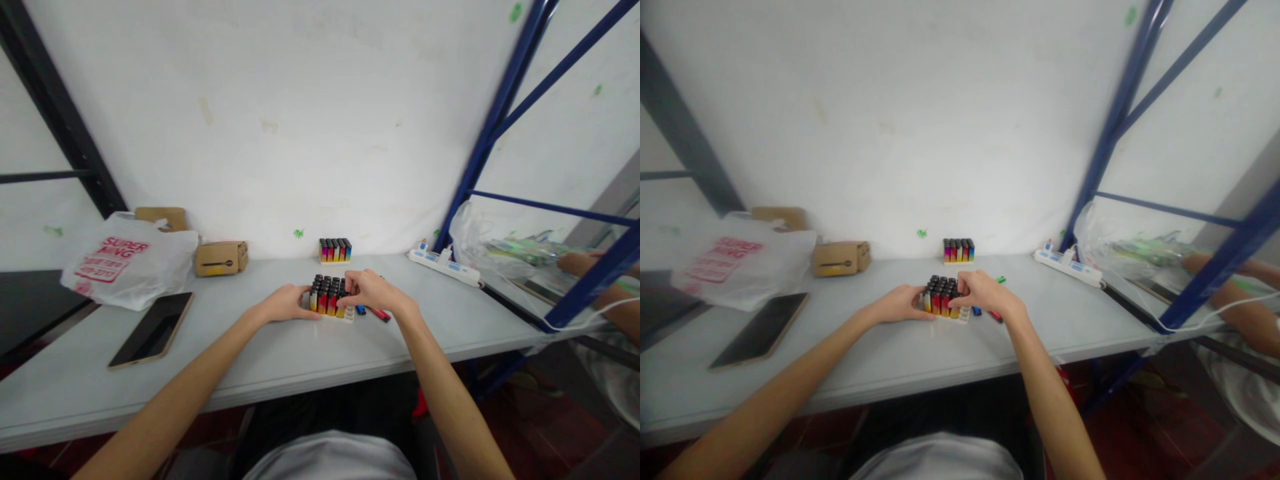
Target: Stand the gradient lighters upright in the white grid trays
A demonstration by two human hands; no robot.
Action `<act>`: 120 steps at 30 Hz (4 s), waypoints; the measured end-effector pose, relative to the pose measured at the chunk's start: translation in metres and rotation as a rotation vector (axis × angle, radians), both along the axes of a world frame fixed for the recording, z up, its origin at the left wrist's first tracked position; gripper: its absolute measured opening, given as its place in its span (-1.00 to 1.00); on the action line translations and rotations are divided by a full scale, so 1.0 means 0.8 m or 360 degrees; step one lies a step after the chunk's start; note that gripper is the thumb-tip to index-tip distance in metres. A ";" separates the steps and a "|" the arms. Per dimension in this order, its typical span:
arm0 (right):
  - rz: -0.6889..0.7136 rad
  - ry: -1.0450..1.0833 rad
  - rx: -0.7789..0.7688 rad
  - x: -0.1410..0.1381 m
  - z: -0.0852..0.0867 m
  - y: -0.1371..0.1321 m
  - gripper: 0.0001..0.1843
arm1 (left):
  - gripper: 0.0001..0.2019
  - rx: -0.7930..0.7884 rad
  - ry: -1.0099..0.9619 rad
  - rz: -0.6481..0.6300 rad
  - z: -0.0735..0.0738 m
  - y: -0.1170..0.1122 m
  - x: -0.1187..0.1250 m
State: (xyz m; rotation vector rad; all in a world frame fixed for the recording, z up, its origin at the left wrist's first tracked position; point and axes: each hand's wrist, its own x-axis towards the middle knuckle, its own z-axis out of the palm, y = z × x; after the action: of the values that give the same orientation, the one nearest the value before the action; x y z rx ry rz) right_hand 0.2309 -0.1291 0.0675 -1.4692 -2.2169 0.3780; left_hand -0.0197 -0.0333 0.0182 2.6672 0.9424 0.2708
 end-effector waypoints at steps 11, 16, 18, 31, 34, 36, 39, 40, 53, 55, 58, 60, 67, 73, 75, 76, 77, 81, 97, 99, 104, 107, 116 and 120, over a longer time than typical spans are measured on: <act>-0.0016 0.0018 -0.0009 0.005 -0.003 0.003 -0.64 | -0.23 -0.0036 0.0007 0.0021 0.001 -0.001 0.000; -0.0012 0.0044 -0.0020 0.004 0.002 0.000 -0.64 | -0.23 0.0000 0.0002 0.0009 0.000 -0.001 0.000; -0.0028 0.0063 -0.0049 0.006 0.003 -0.001 -0.65 | -0.23 -0.0018 -0.0010 0.0005 0.000 -0.001 0.000; 0.0044 -0.0016 -0.0002 -0.001 -0.005 0.006 -0.63 | -0.23 -0.0016 0.0009 0.0009 0.003 -0.003 0.000; 0.0018 0.0006 0.0022 0.004 -0.003 0.004 -0.59 | -0.22 -0.0057 0.0003 0.0016 0.004 -0.004 0.000; -0.0007 0.0035 0.0052 0.011 0.001 0.002 -0.57 | -0.22 -0.0061 -0.0005 0.0028 0.004 -0.003 0.000; -0.0066 0.0065 0.0136 0.028 0.007 -0.001 -0.55 | -0.24 -0.0024 0.0006 0.0040 0.002 -0.002 0.001; -0.0092 0.0071 0.0160 0.034 0.008 -0.001 -0.55 | -0.24 -0.0012 0.0013 0.0040 0.001 -0.001 0.001; -0.0457 -0.0415 -0.0112 0.107 -0.059 0.047 -0.66 | -0.21 0.0010 0.0042 0.0029 0.000 0.002 -0.001; -0.0487 -0.0417 -0.0148 0.107 -0.061 0.049 -0.72 | -0.21 0.0021 0.0048 0.0026 0.000 0.001 -0.001; -0.0588 -0.0358 -0.0218 0.105 -0.059 0.049 -0.78 | -0.22 0.0018 0.0053 0.0031 0.001 0.000 0.000; -0.0592 -0.0333 -0.0261 0.102 -0.059 0.049 -0.79 | -0.22 0.0004 0.0052 0.0039 0.001 0.000 0.000; -0.0625 -0.0213 0.0020 0.102 -0.057 0.051 -0.75 | -0.25 0.0007 0.0064 0.0058 0.000 0.001 0.000; -0.0539 0.0513 0.0426 0.091 -0.049 0.054 -0.65 | -0.23 0.0115 0.0085 0.0072 -0.005 0.000 0.002; -0.0503 0.0965 0.0382 0.079 -0.046 0.054 -0.58 | -0.24 0.0134 0.0077 0.0075 -0.006 0.000 0.003; -0.0457 0.1219 0.0329 0.072 -0.043 0.053 -0.57 | -0.25 0.0133 0.0067 0.0069 -0.007 0.000 0.003; -0.0395 0.1471 0.0262 0.064 -0.040 0.051 -0.58 | -0.26 0.0125 0.0056 0.0059 -0.007 0.000 0.003; -0.0190 0.2073 0.0051 0.038 -0.026 0.043 -0.65 | -0.28 0.0076 0.0028 0.0042 -0.006 0.003 0.003; -0.0077 0.2219 -0.0045 0.032 -0.025 0.042 -0.66 | -0.32 0.0096 0.0036 0.0105 0.003 0.010 -0.008; -0.0076 0.2215 -0.0088 0.032 -0.027 0.043 -0.63 | -0.32 0.0114 0.0047 0.0152 0.002 0.014 -0.012; -0.0045 0.2320 -0.0118 0.030 -0.034 0.046 -0.52 | -0.26 0.0172 0.0121 0.0282 0.001 0.017 -0.015; -0.0040 0.2290 -0.0118 0.030 -0.035 0.044 -0.44 | -0.24 0.0184 0.0145 0.0303 0.002 0.014 -0.014; 0.0037 0.1943 -0.0292 0.026 -0.030 0.039 -0.58 | -0.29 0.0129 0.0045 0.0259 0.001 0.013 -0.013; 0.0041 0.1836 -0.0339 0.023 -0.033 0.040 -0.53 | -0.31 0.0115 0.0032 0.0255 -0.002 0.014 -0.013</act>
State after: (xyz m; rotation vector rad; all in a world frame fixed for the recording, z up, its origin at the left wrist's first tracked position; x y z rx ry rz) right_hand 0.2496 -0.0968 0.0409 -0.8965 -1.2658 1.1444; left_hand -0.0299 -0.0224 0.0168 2.6671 1.1761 0.3195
